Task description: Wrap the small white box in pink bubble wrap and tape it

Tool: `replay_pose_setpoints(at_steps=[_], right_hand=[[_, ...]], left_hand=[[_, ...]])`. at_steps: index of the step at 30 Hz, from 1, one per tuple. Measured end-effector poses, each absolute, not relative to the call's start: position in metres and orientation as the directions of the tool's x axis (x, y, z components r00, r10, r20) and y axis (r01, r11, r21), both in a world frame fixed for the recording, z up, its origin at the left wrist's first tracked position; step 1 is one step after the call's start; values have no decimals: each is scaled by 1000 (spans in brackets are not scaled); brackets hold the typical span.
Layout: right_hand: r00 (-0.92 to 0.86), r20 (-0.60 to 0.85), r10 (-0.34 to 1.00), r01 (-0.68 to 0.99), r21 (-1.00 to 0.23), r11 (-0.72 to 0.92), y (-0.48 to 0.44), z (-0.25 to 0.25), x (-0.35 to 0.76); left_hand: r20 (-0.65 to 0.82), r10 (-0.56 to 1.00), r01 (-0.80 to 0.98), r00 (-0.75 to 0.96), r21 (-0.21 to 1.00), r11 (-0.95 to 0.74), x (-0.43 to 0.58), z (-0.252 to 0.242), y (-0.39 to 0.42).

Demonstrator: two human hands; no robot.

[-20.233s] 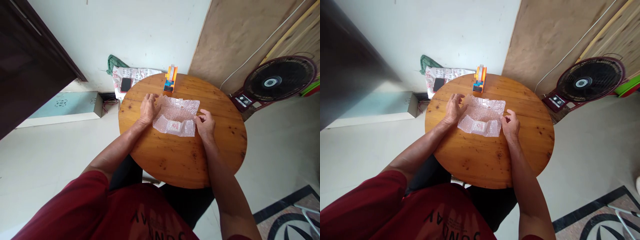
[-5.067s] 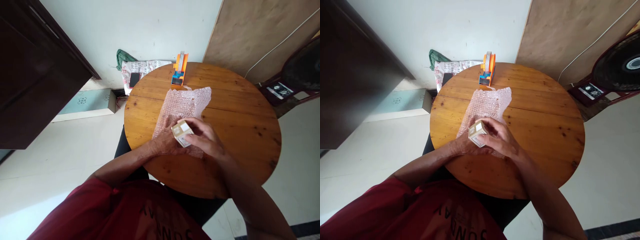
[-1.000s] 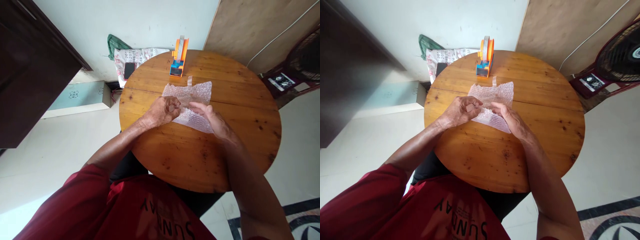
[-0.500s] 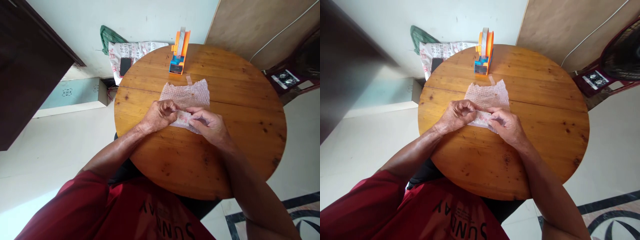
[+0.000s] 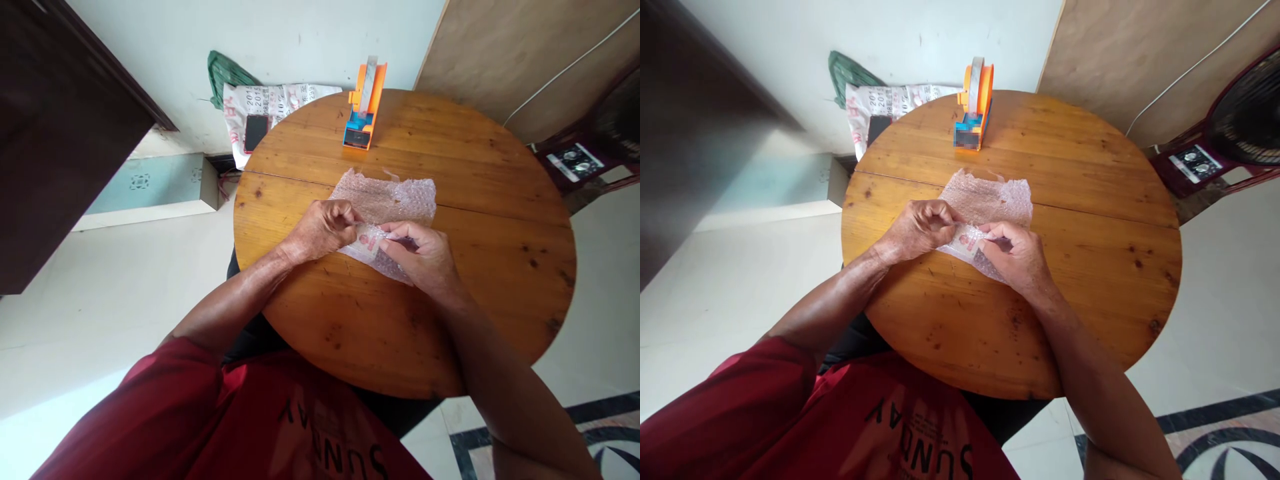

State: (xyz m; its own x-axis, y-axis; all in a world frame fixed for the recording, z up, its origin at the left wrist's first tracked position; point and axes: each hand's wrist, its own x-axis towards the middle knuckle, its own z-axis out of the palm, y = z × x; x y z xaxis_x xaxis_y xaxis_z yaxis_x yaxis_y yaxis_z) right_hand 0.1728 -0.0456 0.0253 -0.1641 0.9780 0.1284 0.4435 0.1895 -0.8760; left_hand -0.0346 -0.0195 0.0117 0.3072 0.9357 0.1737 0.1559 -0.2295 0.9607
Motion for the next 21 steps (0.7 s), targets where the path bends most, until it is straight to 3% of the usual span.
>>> replay_pose_setpoints(at_steps=[7, 21], right_hand=[[-132, 63, 989, 423, -899, 114, -47, 25, 172], [-151, 134, 979, 439, -878, 188, -46, 23, 170]], left_hand=[[129, 930, 120, 343, 976, -180, -36, 10, -16], [25, 921, 160, 389, 983, -94, -38, 13, -18]])
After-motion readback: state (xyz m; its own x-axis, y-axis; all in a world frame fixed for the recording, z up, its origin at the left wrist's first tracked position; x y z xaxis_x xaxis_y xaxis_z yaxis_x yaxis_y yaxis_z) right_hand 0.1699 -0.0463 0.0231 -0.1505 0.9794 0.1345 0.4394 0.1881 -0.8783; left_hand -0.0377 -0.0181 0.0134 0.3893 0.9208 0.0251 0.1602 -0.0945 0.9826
